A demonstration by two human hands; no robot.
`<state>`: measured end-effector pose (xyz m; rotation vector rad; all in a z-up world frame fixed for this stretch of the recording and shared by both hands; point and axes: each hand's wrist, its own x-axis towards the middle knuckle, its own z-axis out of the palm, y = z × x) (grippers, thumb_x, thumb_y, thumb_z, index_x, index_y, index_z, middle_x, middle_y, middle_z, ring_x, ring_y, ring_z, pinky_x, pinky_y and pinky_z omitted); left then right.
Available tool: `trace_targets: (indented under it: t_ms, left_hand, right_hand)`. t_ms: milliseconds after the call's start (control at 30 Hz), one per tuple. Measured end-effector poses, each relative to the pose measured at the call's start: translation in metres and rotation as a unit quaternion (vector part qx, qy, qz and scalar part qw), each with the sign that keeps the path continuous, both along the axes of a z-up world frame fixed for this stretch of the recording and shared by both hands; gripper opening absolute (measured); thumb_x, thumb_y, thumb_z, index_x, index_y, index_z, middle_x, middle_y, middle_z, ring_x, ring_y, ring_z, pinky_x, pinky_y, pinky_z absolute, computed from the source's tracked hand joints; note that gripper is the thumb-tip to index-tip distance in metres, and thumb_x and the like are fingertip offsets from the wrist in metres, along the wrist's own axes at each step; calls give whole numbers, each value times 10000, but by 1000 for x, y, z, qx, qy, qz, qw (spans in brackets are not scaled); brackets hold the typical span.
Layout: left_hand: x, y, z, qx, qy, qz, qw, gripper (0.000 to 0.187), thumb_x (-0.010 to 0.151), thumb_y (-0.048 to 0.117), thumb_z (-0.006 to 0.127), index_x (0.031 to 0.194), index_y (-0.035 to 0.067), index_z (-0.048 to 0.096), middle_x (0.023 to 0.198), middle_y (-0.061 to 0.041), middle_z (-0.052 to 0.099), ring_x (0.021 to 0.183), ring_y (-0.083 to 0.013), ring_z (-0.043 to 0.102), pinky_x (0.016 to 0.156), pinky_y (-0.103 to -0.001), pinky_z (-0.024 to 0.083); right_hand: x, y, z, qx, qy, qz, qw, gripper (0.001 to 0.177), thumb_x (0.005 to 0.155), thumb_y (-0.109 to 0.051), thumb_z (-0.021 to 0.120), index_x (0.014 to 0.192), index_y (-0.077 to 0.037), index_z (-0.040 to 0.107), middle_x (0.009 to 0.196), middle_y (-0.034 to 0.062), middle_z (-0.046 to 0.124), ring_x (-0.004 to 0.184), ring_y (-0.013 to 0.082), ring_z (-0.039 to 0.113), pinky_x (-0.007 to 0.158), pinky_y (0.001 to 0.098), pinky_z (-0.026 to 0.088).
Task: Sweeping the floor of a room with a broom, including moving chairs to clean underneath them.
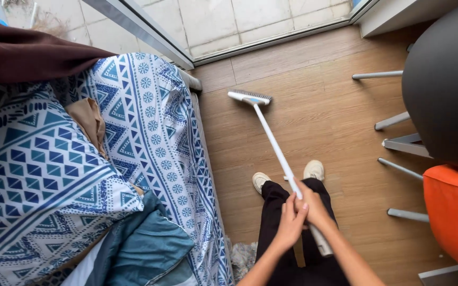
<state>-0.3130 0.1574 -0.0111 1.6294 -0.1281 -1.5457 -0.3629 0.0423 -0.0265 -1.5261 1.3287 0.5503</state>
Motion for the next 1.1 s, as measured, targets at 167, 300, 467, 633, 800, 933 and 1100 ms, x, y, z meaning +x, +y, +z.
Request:
trace_targets:
  t_ms: [167,300,467,633,800,933,1100]
  left_hand:
    - [39,15,-43,-72,2,11,997,604,1056,339,514,1573,79,342,1126,-156,549,956,-241,691,699,-328,608]
    - [135,36,-44,-18,-212,-136,968,448,1063,312,553,1451,88,543,1171,-197,573,1101,-407,646,872,-479,569]
    - [232,77,-2,85,-261,-67,959,417,1069,272,508,1442,92,559,1224,-195,579,1160,-361,636,950,-450,551]
    - [240,134,-11,122,-279,-16,953,418,1094,297,468,1454,97,537,1267,-183,567,1219,-355,614,996,-478,533]
    - [187,157,-71,92,-275,-35,956,416,1060,286,518,1405,61,575,1258,-254,600,1200,-452,614,1023,-544,515]
    - [126,146,-75,41,-281,-91,954,398,1030,302,485,1371,120,580,1260,-117,616,1241,-281,602,1074,-384,431]
    - [89,141,-102,97,-224,-259,935,441,993,442,484,1406,295,530,1254,-20,573,1171,-221,600,927,-436,477]
  right_hand:
    - [54,-74,-52,-85,-50,78,992,621,959,-238,569,1570,-220,465,1245,232,683,1137,426,651,973,499,502]
    - [131,-107,-84,-134,-20,186,973,626,935,-143,539,1555,-210,484,1222,315,701,1134,475,687,965,593,547]
    - [100,-89,-49,-108,22,258,960,674,935,-61,519,1587,-192,411,1153,332,723,1109,480,708,934,599,562]
    - [105,-134,57,-63,-16,250,966,583,932,-99,598,1512,-111,535,1278,303,696,1197,500,650,1008,594,537]
    - [164,-158,17,-107,-58,265,957,639,932,-72,610,1556,-140,489,1348,286,659,1242,479,624,1018,573,524]
    - [189,-112,-114,-163,-107,278,941,608,873,-41,489,1460,-185,555,1034,255,739,945,458,711,791,538,551]
    - [152,-85,-59,-27,40,238,970,725,960,-71,324,1639,-314,250,1084,202,581,956,399,589,719,501,471]
